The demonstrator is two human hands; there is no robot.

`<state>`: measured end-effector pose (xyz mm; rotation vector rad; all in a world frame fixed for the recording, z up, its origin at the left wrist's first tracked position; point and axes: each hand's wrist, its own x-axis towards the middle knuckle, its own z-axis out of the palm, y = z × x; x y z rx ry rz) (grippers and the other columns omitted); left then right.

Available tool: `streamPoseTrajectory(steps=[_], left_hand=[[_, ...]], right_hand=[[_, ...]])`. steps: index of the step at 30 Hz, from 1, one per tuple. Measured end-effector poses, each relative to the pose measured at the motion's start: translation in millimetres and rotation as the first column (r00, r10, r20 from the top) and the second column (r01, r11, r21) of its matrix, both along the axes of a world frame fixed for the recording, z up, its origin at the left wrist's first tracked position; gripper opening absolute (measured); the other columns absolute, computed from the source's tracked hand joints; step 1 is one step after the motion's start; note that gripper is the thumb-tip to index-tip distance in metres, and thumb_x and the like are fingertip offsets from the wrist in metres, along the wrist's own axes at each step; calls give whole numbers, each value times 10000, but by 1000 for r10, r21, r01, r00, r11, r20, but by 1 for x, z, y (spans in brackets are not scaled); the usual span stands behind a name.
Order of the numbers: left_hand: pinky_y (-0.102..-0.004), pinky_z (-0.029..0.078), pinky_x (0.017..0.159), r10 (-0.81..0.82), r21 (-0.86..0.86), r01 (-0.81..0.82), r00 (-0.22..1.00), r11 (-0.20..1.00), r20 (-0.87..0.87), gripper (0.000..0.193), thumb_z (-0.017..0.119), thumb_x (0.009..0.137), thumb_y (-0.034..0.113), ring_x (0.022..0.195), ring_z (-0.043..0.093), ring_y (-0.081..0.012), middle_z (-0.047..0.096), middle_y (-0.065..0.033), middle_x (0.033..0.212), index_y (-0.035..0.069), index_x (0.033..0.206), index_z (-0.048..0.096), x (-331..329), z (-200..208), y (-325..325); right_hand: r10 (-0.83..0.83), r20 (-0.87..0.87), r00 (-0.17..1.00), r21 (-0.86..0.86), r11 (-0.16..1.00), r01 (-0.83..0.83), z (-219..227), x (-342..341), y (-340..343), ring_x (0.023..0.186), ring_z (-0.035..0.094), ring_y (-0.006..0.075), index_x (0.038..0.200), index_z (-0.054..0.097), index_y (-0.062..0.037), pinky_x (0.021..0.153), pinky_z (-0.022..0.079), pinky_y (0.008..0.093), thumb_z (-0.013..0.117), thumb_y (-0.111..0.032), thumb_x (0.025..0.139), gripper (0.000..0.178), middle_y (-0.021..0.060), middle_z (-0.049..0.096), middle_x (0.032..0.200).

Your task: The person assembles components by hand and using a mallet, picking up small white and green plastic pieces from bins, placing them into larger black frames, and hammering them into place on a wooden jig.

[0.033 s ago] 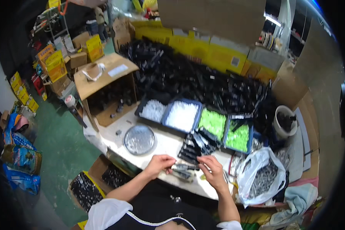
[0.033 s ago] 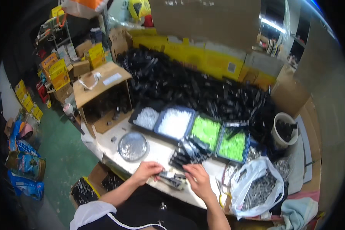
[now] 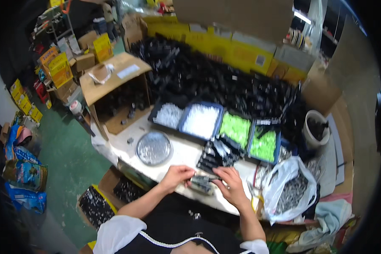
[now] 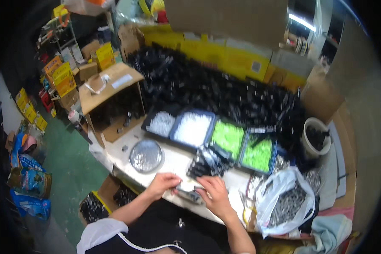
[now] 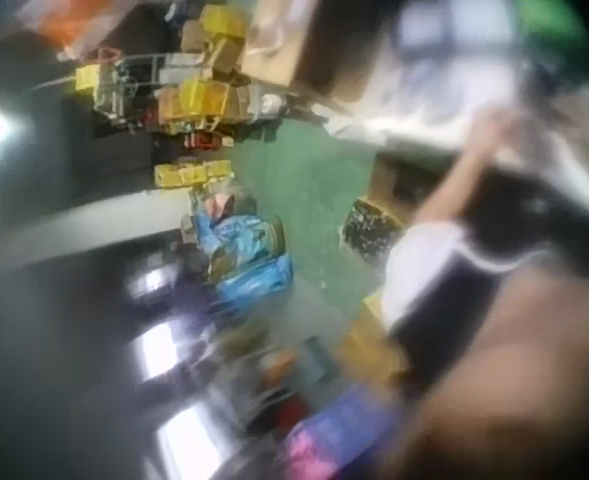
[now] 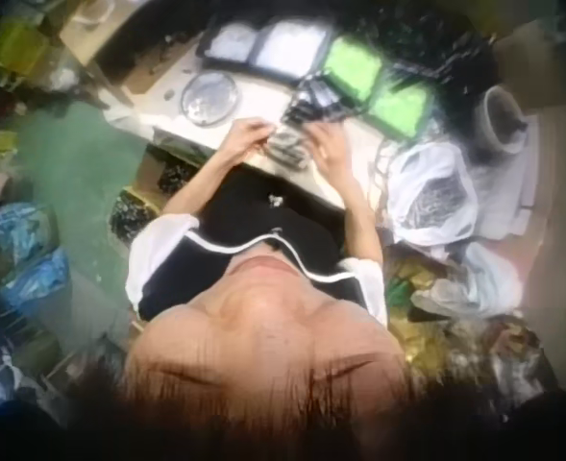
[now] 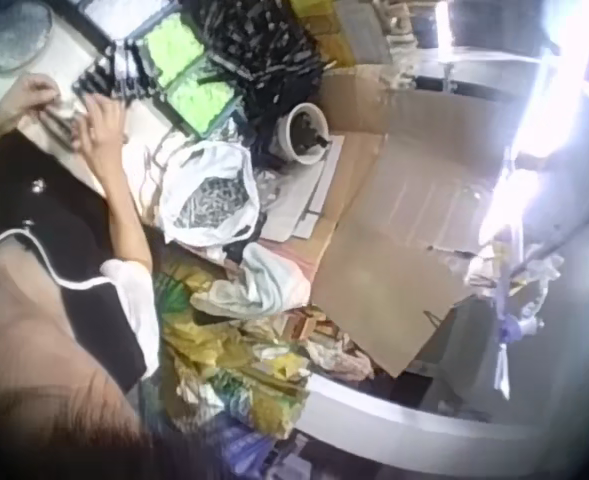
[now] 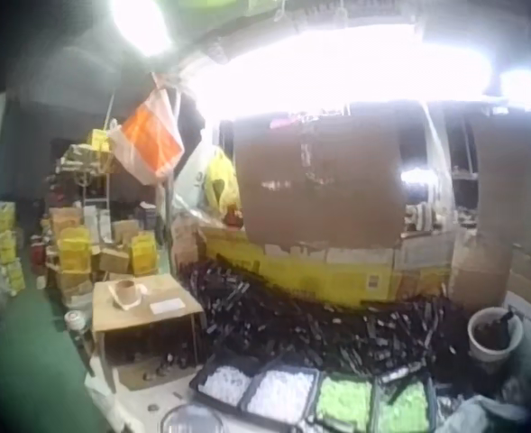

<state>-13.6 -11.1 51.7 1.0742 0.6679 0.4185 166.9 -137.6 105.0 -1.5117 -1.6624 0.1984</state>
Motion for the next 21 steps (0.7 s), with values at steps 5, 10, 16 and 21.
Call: streamPoseTrajectory(steps=[5, 10, 16, 21], left_hand=[[-227, 461, 516, 4, 56, -4, 1000, 998, -4, 228, 612, 828, 153, 592, 557, -101, 621, -61, 800, -11, 986, 604, 26, 16, 2], [-198, 462, 615, 155, 377, -215, 971, 901, 184, 200, 602, 829, 82, 723, 555, -73, 618, -36, 867, -3, 1010, 611, 29, 0, 31], [-284, 432, 737, 176, 788, -81, 984, 611, -36, 226, 670, 719, 44, 831, 550, -164, 633, -63, 887, 32, 944, 647, -19, -20, 49], [-315, 407, 812, 61, 835, 36, 995, 549, -83, 320, 700, 662, 43, 969, 508, -208, 609, -85, 967, 31, 976, 637, -28, -41, 34]], right_hand=[[-87, 399, 913, 18, 996, 87, -25, -23, 26, 855, 488, 270, 1131, 492, -22, 780, 366, 389, 624, -102, 680, 476, 114, 534, 945], [-187, 282, 941, -22, 979, 201, -40, -7, 22, 836, 484, 259, 1056, 541, -31, 716, 351, 369, 645, -44, 690, 381, 88, 541, 931], [-163, 231, 959, -138, 971, 198, -63, -34, 19, 865, 463, 266, 1014, 546, -24, 721, 350, 368, 636, -39, 706, 321, 94, 506, 990], [-159, 250, 955, -172, 964, 205, -74, -57, 29, 875, 447, 272, 1022, 546, -28, 729, 337, 375, 622, -35, 715, 317, 108, 491, 946]])
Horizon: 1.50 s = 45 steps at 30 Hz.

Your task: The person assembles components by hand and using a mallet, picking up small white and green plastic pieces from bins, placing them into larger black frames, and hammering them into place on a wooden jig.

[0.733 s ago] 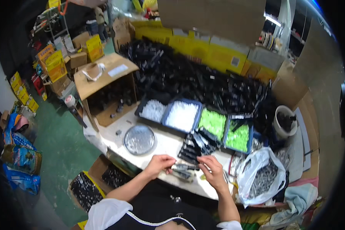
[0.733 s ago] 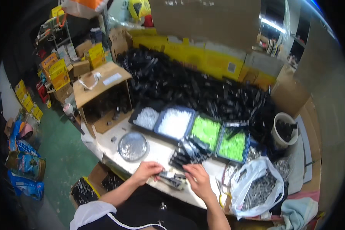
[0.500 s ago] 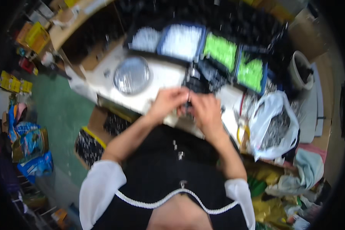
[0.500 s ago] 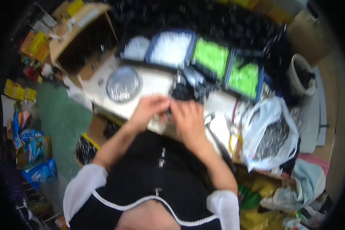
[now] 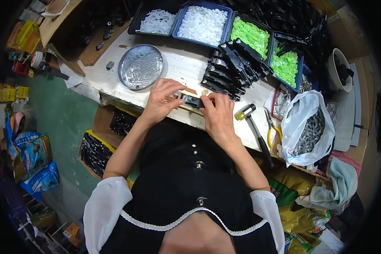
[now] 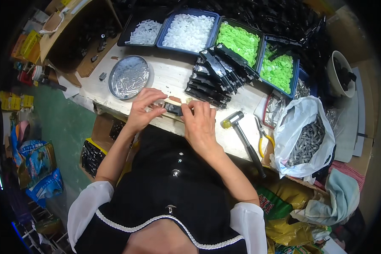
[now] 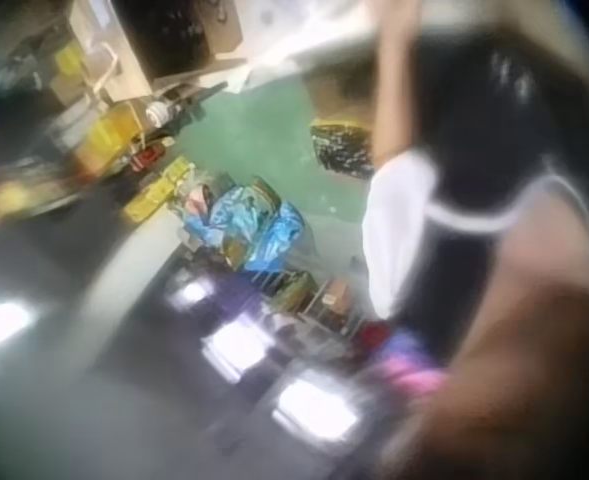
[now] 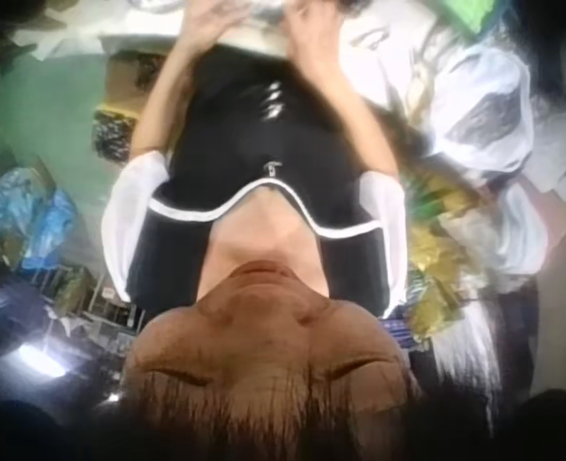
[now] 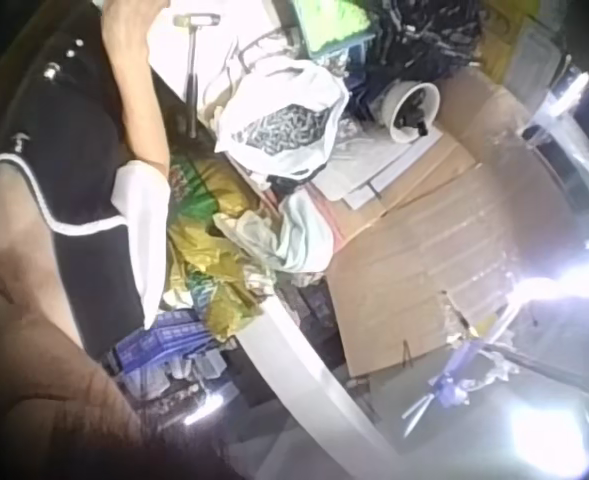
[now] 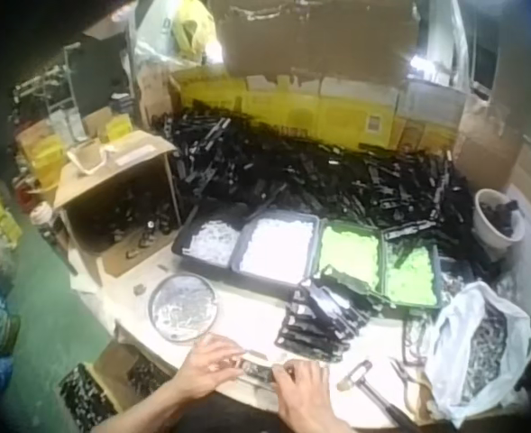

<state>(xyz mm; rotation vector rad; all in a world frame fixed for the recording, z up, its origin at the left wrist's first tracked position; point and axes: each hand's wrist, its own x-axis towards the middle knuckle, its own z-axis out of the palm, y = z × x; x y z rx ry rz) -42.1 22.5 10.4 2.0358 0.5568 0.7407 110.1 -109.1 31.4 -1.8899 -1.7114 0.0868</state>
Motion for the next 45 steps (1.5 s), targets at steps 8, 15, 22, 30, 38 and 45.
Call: streamPoseTrajectory(steps=[8, 15, 22, 30, 38, 45], left_hand=[[-309, 425, 810, -50, -18, 50, 998, 999, -36, 388, 708, 647, 33, 1012, 479, -229, 607, -67, 994, 62, 1027, 635, -1, -2, 1], [-341, 333, 858, -71, 156, 89, 991, 984, -113, 353, 697, 674, 89, 962, 475, -218, 625, -21, 928, 84, 1022, 638, 4, -2, 7], [-335, 300, 818, -103, 243, 129, 988, 961, -118, 328, 674, 684, 78, 895, 471, -207, 617, 0, 874, 103, 1009, 644, 5, 2, 5], [-373, 297, 798, -154, 490, 293, 940, 821, -304, 348, 593, 688, 0, 931, 442, -224, 553, -2, 999, 180, 979, 656, 5, 5, 3], [-377, 297, 806, -178, 513, 308, 941, 801, -287, 407, 566, 671, -27, 951, 432, -251, 508, -70, 1060, 189, 1006, 646, 18, 26, -10], [-355, 301, 780, -193, 501, 511, 809, 698, -555, 550, 481, 652, -92, 904, 419, -246, 501, -96, 1032, 215, 1085, 628, 24, 31, -8]], right_hand=[[-2, 39, 999, -11, 1000, 3, -4, -8, 13, 866, 435, 253, 1030, 548, -31, 704, 301, 374, 612, -56, 730, 308, 89, 481, 925], [13, 88, 996, -18, 1000, -12, -14, -11, 17, 859, 422, 242, 1024, 548, -28, 682, 282, 374, 600, -44, 716, 312, 73, 468, 906], [32, 100, 994, -20, 999, -30, -12, -9, 16, 857, 428, 239, 1016, 553, -29, 683, 284, 378, 602, -45, 709, 311, 62, 473, 892], [-71, -63, 995, 178, 981, 81, -10, 23, -16, 865, 475, 241, 986, 573, -69, 721, 324, 370, 660, -62, 700, 299, 71, 525, 926], [-426, 196, 883, -8, 900, 436, -18, 74, -106, 891, 478, 253, 1036, 566, -58, 745, 326, 379, 625, -103, 744, 301, 96, 521, 932], [-323, 184, 928, -74, 937, 341, -21, 68, -100, 794, 509, 306, 960, 523, -40, 644, 383, 386, 562, -34, 776, 188, 123, 518, 861]])
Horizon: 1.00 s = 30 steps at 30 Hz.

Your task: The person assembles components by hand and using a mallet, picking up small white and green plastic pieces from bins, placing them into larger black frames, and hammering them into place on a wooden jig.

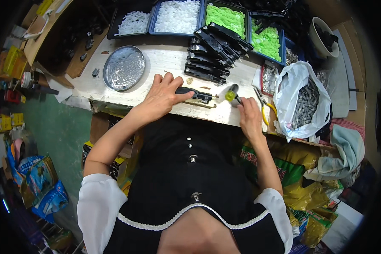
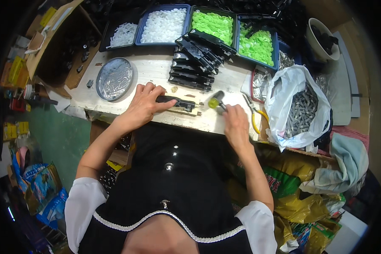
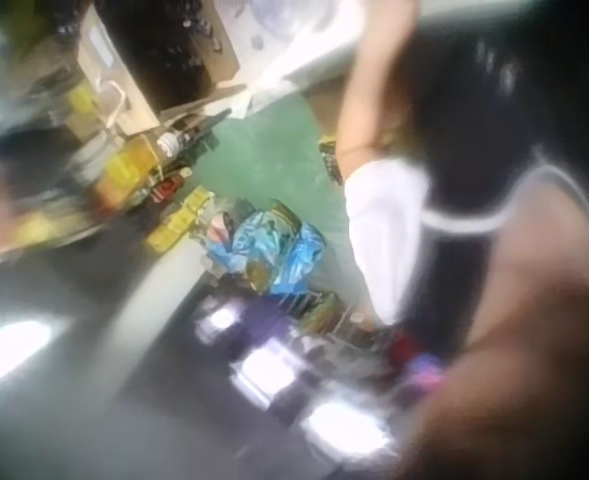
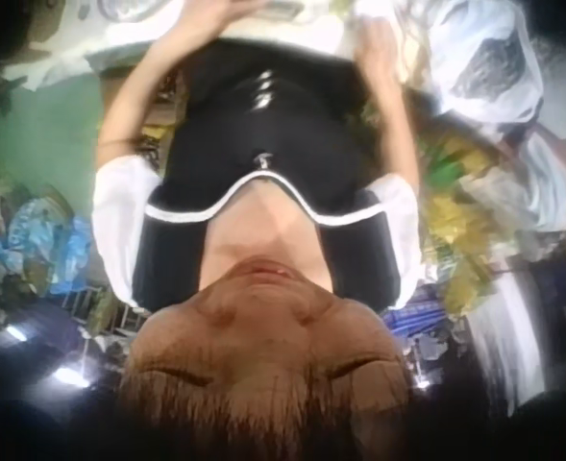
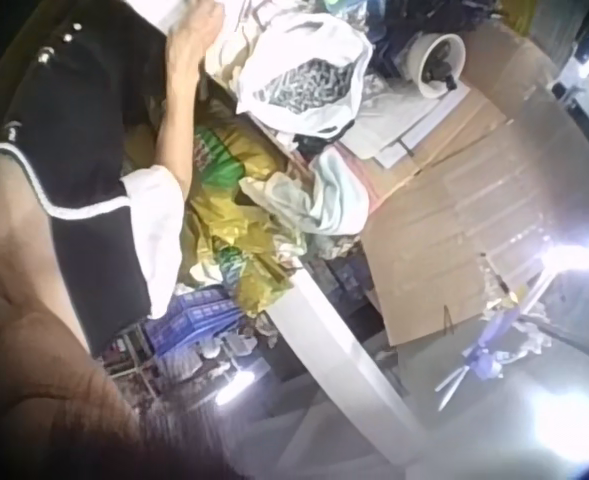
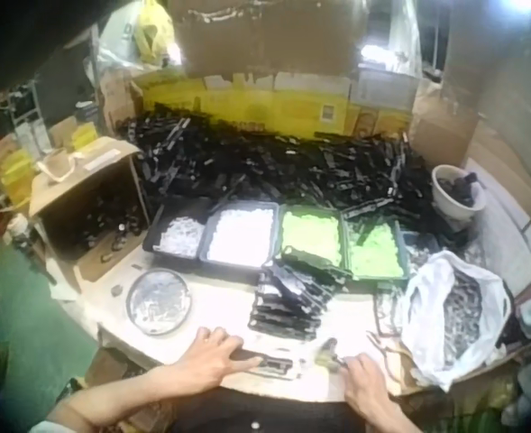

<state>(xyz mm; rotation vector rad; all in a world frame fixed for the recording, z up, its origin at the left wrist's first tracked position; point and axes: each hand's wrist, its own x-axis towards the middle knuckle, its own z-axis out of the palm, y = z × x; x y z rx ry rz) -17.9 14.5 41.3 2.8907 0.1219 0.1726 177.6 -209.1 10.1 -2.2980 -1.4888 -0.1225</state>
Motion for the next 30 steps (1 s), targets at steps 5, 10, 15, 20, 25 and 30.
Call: streamPoseTrajectory(steps=[5, 10, 15, 20, 25, 30], left_hand=[[-340, 341, 774, -42, -52, 39, 997, 998, -63, 547, 487, 664, -82, 904, 425, -260, 495, -103, 1039, 212, 1105, 621, 4, 6, 3], [-335, 371, 757, -34, -16, 33, 998, 999, -61, 529, 479, 687, -79, 888, 434, -263, 486, -102, 991, 206, 1111, 617, 3, 7, -1], [-338, 377, 741, -50, -14, 49, 997, 999, -64, 498, 494, 695, -61, 868, 434, -251, 468, -92, 958, 186, 1110, 615, 3, 7, 0], [-343, 393, 714, -77, 4, 77, 997, 997, 6, 483, 511, 689, -47, 841, 426, -247, 451, -86, 913, 179, 1103, 615, 8, 7, 2], [-335, 410, 678, -105, -2, 105, 994, 994, 35, 426, 542, 685, -5, 824, 428, -249, 453, -95, 907, 157, 1072, 621, 4, -5, 1], [-334, 432, 684, -134, 78, 128, 988, 989, 80, 358, 541, 725, 39, 844, 447, -249, 477, -89, 910, 108, 1067, 621, 4, -2, -1]], right_hand=[[216, -299, 930, 149, 973, -178, 42, -41, 26, 641, 548, 343, 1018, 490, -29, 528, 441, 415, 520, -37, 820, 200, 141, 529, 801], [120, -166, 979, -217, 964, -155, 45, -49, 44, 571, 556, 333, 998, 497, -41, 499, 450, 409, 518, -116, 838, 178, 129, 550, 752], [150, -133, 980, 57, 988, -144, 78, -48, 44, 563, 572, 300, 1060, 492, -27, 490, 463, 392, 537, -96, 808, 265, 133, 539, 714], [139, -80, 987, -234, 960, -155, 47, -51, 45, 560, 576, 304, 1068, 492, -40, 475, 458, 393, 514, -105, 821, 256, 136, 557, 741], [108, -60, 992, -70, 991, -112, 67, -51, 44, 529, 574, 302, 1095, 493, -48, 455, 454, 391, 513, -111, 820, 283, 125, 563, 714], [116, -76, 990, -203, 971, -129, 41, -55, 46, 488, 564, 308, 1022, 492, -63, 450, 454, 415, 512, -153, 840, 205, 124, 559, 631]])
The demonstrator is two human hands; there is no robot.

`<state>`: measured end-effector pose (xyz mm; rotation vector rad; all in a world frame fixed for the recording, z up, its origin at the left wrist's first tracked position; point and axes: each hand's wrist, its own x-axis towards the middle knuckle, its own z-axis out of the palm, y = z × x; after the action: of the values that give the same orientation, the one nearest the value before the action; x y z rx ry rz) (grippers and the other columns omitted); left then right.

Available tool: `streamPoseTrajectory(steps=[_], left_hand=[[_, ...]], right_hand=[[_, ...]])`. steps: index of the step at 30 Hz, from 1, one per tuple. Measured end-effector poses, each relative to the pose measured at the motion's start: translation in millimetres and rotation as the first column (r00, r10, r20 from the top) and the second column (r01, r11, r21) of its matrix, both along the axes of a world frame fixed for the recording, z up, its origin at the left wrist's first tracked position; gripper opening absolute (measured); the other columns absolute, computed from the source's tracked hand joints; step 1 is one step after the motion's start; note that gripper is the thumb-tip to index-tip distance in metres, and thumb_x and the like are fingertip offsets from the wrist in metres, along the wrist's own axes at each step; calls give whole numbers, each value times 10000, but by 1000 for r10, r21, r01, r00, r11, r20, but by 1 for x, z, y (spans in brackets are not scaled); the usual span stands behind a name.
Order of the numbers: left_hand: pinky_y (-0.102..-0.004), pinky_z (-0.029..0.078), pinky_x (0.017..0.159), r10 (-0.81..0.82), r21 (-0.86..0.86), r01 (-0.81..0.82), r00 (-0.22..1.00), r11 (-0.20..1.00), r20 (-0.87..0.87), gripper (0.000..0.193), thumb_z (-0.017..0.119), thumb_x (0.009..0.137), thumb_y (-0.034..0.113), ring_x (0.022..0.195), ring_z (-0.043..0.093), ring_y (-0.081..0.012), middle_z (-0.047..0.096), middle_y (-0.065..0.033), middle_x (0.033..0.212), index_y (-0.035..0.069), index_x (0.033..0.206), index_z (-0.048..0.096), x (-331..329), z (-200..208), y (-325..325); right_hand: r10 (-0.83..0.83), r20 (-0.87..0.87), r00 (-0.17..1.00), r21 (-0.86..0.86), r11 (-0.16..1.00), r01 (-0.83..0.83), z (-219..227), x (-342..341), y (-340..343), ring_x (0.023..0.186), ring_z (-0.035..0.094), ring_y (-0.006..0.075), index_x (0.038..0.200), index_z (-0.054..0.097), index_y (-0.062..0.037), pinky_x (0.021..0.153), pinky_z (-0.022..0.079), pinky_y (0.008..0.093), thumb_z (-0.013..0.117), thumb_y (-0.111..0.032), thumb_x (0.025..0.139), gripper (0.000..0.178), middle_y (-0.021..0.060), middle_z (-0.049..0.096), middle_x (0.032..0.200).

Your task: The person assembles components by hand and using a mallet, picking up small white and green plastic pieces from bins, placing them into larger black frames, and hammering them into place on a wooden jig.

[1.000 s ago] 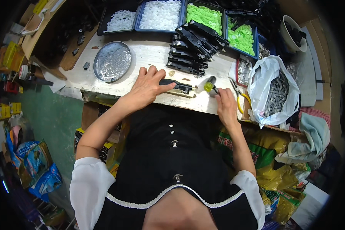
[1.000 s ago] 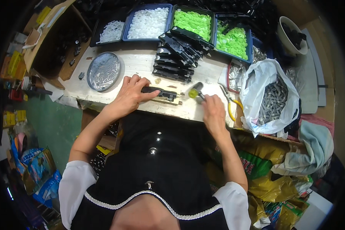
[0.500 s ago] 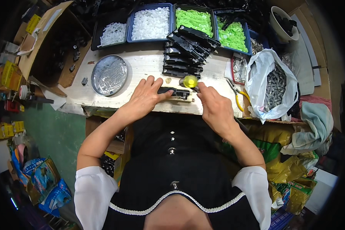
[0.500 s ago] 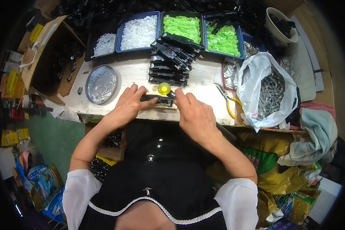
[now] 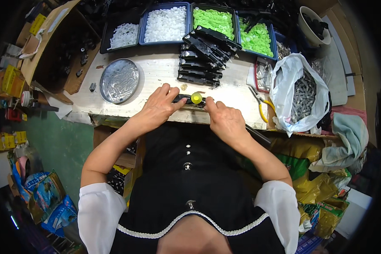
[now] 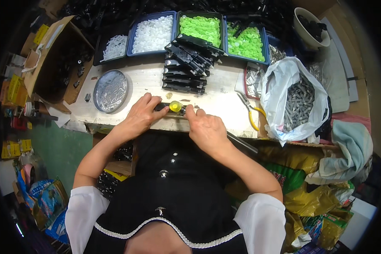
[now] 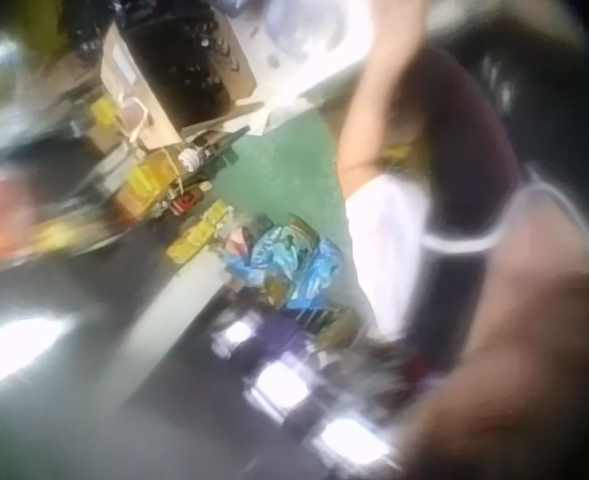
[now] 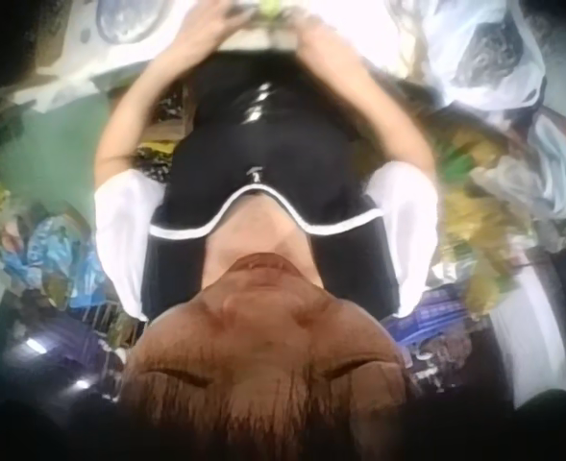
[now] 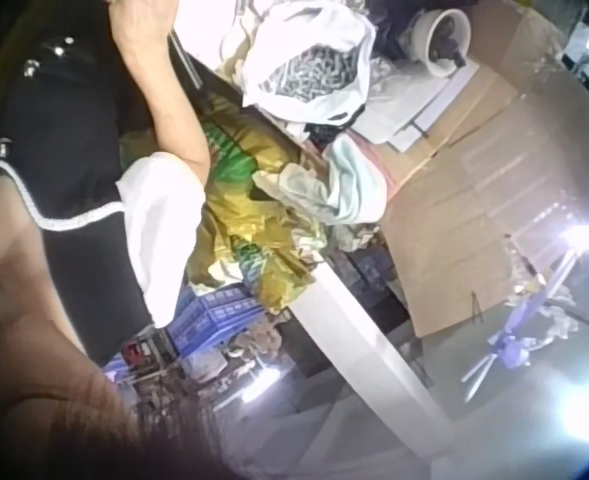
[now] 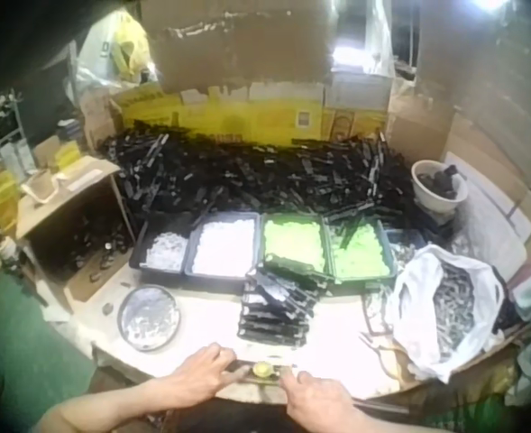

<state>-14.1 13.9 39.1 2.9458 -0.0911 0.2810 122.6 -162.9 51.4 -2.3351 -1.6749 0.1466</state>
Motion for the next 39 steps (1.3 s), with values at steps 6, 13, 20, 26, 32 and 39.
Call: streamPoseTrajectory(steps=[6, 13, 20, 26, 32, 39], left_hand=[[-325, 439, 714, 69, -584, -202, 968, 786, -242, 352, 624, 655, -17, 839, 500, -254, 513, -80, 895, 83, 992, 648, 6, -3, 34], [-358, 448, 694, 142, -423, -206, 974, 883, -178, 333, 670, 602, 7, 764, 534, -263, 579, -88, 775, 49, 932, 652, 13, 1, 34], [-340, 446, 666, 246, -462, -287, 958, 839, -148, 342, 678, 587, 17, 745, 538, -240, 595, -76, 744, 63, 926, 653, 10, -3, 31], [-287, 431, 582, 335, -545, -286, 942, 788, -10, 433, 700, 582, 5, 626, 508, -155, 570, -50, 714, 78, 1003, 634, -4, -21, 25], [-272, 420, 526, 485, -712, -342, 875, 614, -2, 514, 689, 644, 20, 546, 497, -144, 564, -56, 771, 103, 1136, 566, -13, -28, 12], [-250, 396, 532, 494, -759, -234, 860, 607, 129, 481, 692, 675, 46, 562, 466, -131, 571, -54, 784, 68, 1136, 559, -21, -43, 5]], right_hand=[[58, -15, 998, -15, 998, -59, 5, 6, 1, 523, 586, 311, 1016, 496, -29, 456, 453, 411, 499, -93, 810, 216, 153, 572, 642], [7, -105, 994, 137, 991, 7, 16, 22, -3, 555, 559, 340, 1071, 484, -32, 497, 430, 432, 484, -136, 856, 238, 153, 563, 705], [73, -12, 997, 16, 997, -73, -1, 13, -6, 554, 573, 308, 1105, 491, -35, 467, 436, 400, 514, -106, 830, 285, 130, 562, 713], [145, -197, 970, 374, 925, -62, 24, -4, 20, 559, 576, 335, 1069, 492, -33, 491, 453, 424, 506, -90, 811, 265, 150, 584, 721], [155, -169, 973, -56, 984, -167, 8, -3, 45, 584, 580, 356, 983, 491, -25, 510, 454, 436, 483, -89, 835, 161, 170, 602, 729], [-2, -328, 945, -28, 1000, -8, 0, 5, 65, 667, 562, 421, 850, 509, -8, 592, 423, 499, 452, -167, 875, 171, 236, 582, 684]])
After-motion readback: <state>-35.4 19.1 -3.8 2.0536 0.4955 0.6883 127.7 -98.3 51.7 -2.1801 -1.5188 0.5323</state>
